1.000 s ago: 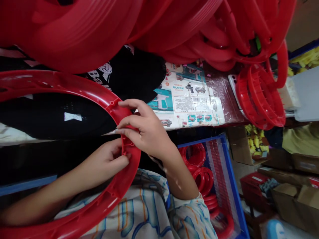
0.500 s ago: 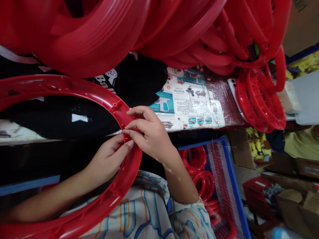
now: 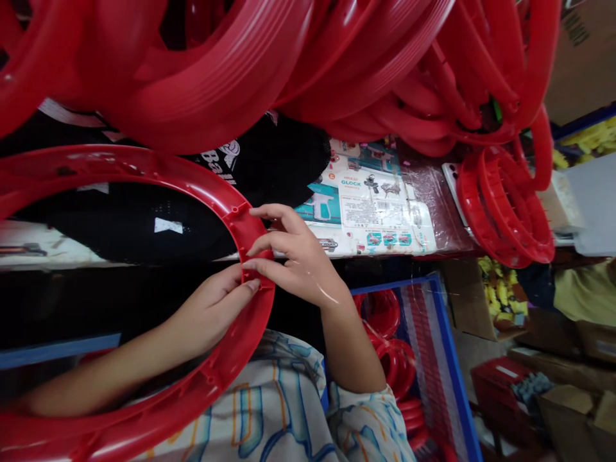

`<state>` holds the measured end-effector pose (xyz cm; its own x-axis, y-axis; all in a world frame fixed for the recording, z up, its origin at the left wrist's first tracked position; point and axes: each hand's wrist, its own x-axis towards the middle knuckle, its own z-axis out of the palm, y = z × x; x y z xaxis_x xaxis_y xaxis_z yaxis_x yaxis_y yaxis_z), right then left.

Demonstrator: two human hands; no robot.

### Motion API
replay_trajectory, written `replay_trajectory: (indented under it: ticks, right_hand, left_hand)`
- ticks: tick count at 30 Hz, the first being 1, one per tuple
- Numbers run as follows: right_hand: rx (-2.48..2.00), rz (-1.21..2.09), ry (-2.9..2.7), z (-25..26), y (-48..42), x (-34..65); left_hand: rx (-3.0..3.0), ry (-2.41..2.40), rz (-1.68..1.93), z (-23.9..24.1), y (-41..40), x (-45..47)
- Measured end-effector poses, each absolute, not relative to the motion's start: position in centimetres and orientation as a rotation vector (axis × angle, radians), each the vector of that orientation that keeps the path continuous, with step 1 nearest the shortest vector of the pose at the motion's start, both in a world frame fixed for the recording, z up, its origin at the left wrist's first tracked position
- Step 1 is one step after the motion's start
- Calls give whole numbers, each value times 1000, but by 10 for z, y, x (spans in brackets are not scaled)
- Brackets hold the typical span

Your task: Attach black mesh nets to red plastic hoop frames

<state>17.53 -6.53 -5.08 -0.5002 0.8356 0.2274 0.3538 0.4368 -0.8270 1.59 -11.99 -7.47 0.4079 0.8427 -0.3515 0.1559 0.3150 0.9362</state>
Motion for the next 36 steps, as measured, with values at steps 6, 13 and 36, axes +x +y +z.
replay_trajectory:
  ticks: [6, 13, 36]
  right_hand:
    - [-1023, 974, -2077, -49, -67, 176]
    - [-1044, 944, -2086, -47, -70, 174]
    - [-1018, 1054, -1998, -53, -55, 165]
  left_hand:
    - [1228, 1104, 571, -71, -117, 5]
    - [1612, 1323, 471, -56, -111, 1]
    - [1560, 1176, 431, -59, -114, 2]
